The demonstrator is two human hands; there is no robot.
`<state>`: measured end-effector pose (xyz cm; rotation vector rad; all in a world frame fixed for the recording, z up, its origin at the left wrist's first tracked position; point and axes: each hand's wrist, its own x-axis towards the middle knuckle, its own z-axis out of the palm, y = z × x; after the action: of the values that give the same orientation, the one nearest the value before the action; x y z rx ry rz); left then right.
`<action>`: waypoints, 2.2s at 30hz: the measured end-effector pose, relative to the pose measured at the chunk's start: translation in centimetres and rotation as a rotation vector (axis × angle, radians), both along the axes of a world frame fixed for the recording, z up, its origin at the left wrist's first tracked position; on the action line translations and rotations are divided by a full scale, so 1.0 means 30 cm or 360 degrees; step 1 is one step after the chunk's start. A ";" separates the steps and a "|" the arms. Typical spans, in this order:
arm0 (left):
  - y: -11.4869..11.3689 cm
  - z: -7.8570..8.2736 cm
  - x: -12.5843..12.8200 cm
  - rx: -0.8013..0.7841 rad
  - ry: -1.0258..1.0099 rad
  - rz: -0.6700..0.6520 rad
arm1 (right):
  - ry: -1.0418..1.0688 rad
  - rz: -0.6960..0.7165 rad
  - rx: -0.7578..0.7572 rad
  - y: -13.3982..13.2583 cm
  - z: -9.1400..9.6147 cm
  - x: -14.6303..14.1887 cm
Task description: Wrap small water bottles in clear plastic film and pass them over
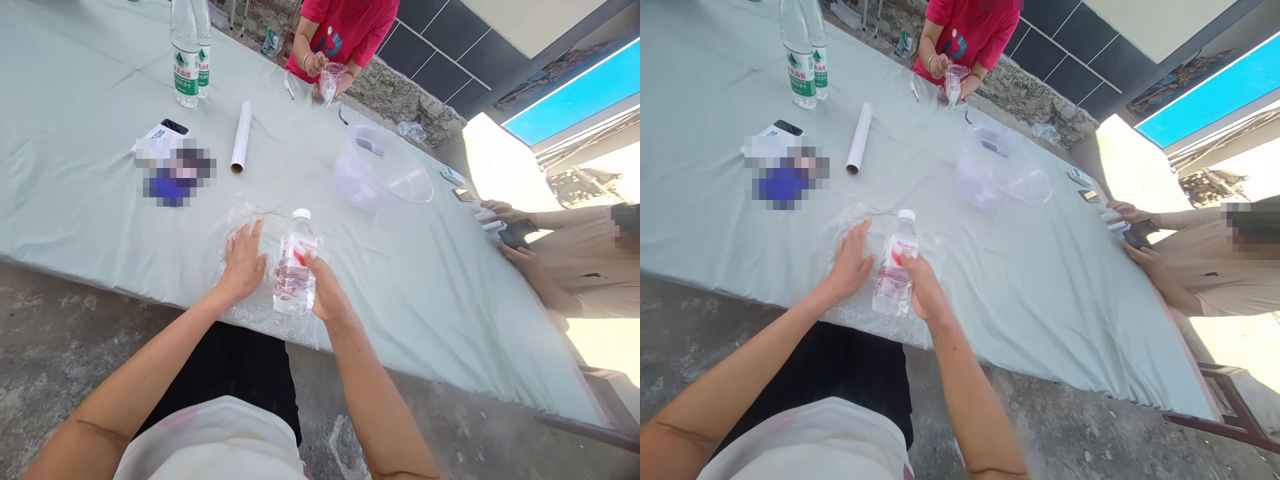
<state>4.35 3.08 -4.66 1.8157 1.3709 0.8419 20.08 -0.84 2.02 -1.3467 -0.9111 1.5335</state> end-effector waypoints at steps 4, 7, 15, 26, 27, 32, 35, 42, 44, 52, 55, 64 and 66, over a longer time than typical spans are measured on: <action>0.005 -0.002 -0.040 0.0044 -0.0656 0.0086 | -0.0013 0.0072 0.0015 -0.007 -0.118 -0.080; 0.007 0.012 -0.074 0.0020 -0.0873 0.0199 | -0.0420 0.0055 -0.0017 0.018 -0.139 -0.124; -0.031 0.036 -0.211 0.0186 0.0233 0.0794 | -0.1284 0.0160 -0.0099 0.019 -0.063 -0.175; -0.103 0.057 -0.186 -0.0027 0.0264 0.0492 | -0.1501 0.0440 0.0018 0.004 -0.001 -0.188; -0.107 0.063 -0.189 -0.0070 0.0160 0.0519 | -0.1469 0.0437 0.0057 -0.011 -0.007 -0.183; -0.147 0.089 -0.152 -0.0142 -0.0171 0.0545 | -0.1299 0.0380 0.0239 -0.047 -0.063 -0.152; -0.189 0.089 -0.084 0.0104 -0.0078 0.0410 | -0.1093 0.0420 0.0258 -0.018 -0.079 -0.093; -0.253 0.019 0.048 0.0916 0.0707 0.0215 | -0.1762 0.0655 0.1302 0.185 0.000 -0.031; -0.263 0.006 0.077 0.1057 0.0828 0.0233 | -0.1906 0.1103 0.1572 0.243 0.023 -0.040; -0.356 0.033 0.251 0.1040 0.0960 -0.0131 | -0.1760 0.0909 0.1664 0.197 -0.107 0.241; -0.385 0.039 0.323 0.0857 0.0900 -0.0445 | -0.1690 0.0748 0.1525 0.127 -0.190 0.387; -0.427 0.236 0.268 0.0778 -0.0054 -0.1007 | -0.1399 -0.0278 0.0953 -0.049 -0.098 0.446; -0.394 0.235 0.203 0.0857 -0.0015 -0.0323 | -0.1211 -0.0296 0.0794 -0.096 -0.080 0.383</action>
<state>10.45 -8.74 2.39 2.3014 0.9852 1.1851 31.56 -3.72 -0.39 -1.5833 -1.4592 0.5589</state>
